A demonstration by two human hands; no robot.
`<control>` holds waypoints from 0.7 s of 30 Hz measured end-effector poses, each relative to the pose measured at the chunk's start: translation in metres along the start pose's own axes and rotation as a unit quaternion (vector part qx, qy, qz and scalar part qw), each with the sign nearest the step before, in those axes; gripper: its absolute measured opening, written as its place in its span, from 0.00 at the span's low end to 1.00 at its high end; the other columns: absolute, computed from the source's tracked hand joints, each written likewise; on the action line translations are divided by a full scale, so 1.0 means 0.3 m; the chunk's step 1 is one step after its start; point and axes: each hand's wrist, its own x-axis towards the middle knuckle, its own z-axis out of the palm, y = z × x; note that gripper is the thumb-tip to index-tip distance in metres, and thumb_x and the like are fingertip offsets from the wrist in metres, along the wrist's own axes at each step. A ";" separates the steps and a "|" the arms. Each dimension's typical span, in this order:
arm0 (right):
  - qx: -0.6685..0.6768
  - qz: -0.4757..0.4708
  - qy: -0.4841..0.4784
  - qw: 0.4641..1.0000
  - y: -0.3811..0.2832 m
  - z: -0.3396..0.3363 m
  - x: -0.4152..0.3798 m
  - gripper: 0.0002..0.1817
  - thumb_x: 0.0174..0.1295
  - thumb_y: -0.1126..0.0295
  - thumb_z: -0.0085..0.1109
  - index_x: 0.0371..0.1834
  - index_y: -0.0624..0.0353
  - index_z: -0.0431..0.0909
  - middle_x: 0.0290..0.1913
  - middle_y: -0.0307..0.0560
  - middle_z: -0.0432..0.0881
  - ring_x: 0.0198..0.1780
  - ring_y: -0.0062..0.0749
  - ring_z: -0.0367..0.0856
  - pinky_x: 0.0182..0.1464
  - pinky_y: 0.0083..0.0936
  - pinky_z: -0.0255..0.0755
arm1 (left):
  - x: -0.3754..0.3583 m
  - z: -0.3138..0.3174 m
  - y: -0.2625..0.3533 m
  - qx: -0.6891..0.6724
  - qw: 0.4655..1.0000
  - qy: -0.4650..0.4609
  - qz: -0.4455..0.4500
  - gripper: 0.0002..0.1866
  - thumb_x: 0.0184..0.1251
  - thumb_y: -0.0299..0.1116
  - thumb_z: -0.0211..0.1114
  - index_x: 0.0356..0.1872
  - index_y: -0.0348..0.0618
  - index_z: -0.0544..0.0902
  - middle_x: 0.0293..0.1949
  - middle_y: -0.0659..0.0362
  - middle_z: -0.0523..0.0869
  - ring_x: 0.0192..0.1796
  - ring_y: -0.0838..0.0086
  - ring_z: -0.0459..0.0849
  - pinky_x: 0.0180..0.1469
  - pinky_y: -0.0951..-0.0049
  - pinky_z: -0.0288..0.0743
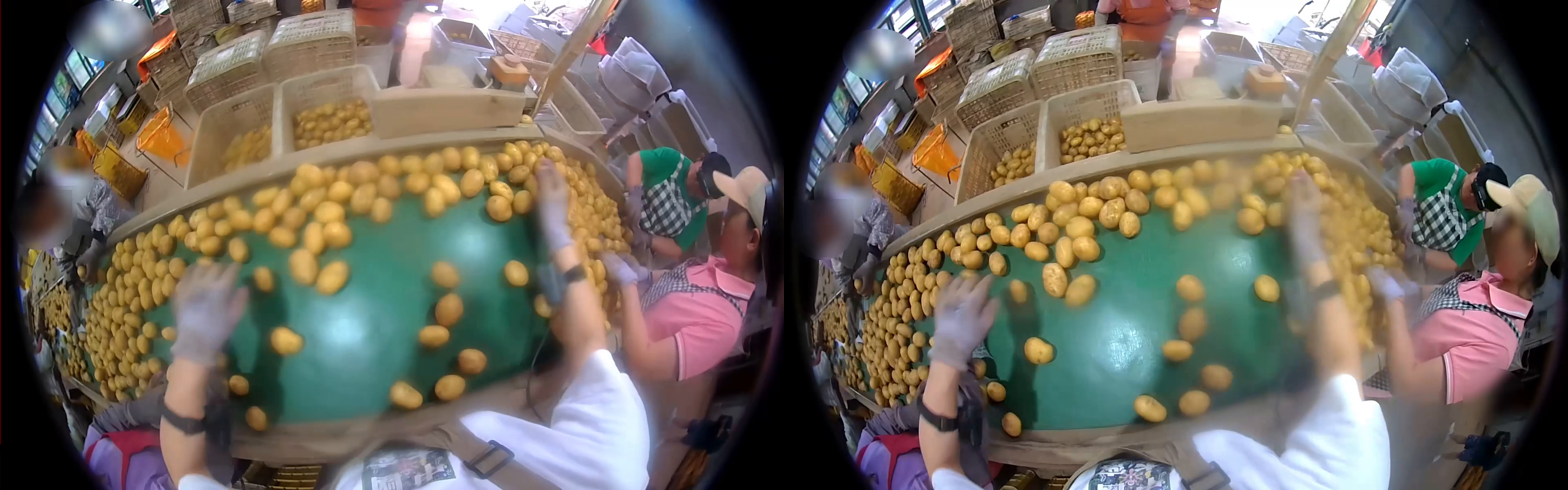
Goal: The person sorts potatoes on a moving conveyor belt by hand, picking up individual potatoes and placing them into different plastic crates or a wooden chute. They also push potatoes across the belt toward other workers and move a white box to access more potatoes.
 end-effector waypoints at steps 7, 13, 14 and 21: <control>-0.017 0.016 -0.063 0.998 0.280 -0.012 0.139 0.26 0.78 0.59 0.56 0.69 0.67 0.75 0.69 0.56 0.78 0.71 0.42 0.74 0.74 0.33 0.66 | 0.401 0.220 0.495 -0.141 0.966 -0.103 0.189 0.26 0.62 0.48 0.67 0.61 0.53 0.83 0.65 0.52 0.78 0.67 0.56 0.74 0.69 0.47 0.67; 0.105 0.120 -0.163 0.974 -0.001 0.225 -0.048 0.26 0.75 0.59 0.59 0.69 0.64 0.75 0.67 0.56 0.80 0.70 0.43 0.75 0.73 0.33 0.67 | 0.469 0.363 0.511 -0.124 0.979 -0.160 0.032 0.24 0.57 0.49 0.69 0.55 0.57 0.88 0.75 0.50 0.69 0.74 0.53 0.69 0.73 0.43 0.62; 0.157 0.132 -0.189 0.960 -0.009 0.277 -0.081 0.26 0.74 0.59 0.61 0.69 0.64 0.75 0.68 0.56 0.80 0.70 0.42 0.75 0.73 0.33 0.67 | 0.442 0.358 0.492 -0.132 0.978 -0.160 0.025 0.23 0.56 0.48 0.70 0.53 0.57 0.88 0.75 0.50 0.70 0.74 0.52 0.68 0.74 0.43 0.61; 0.265 0.117 -0.392 0.873 -0.451 0.615 -0.489 0.35 0.72 0.57 0.62 0.78 0.61 0.65 0.73 0.61 0.72 0.75 0.52 0.69 0.75 0.37 0.64 | 0.088 0.376 0.232 -0.153 0.983 -0.091 -0.045 0.22 0.53 0.43 0.71 0.50 0.53 0.89 0.73 0.46 0.71 0.76 0.48 0.67 0.76 0.45 0.60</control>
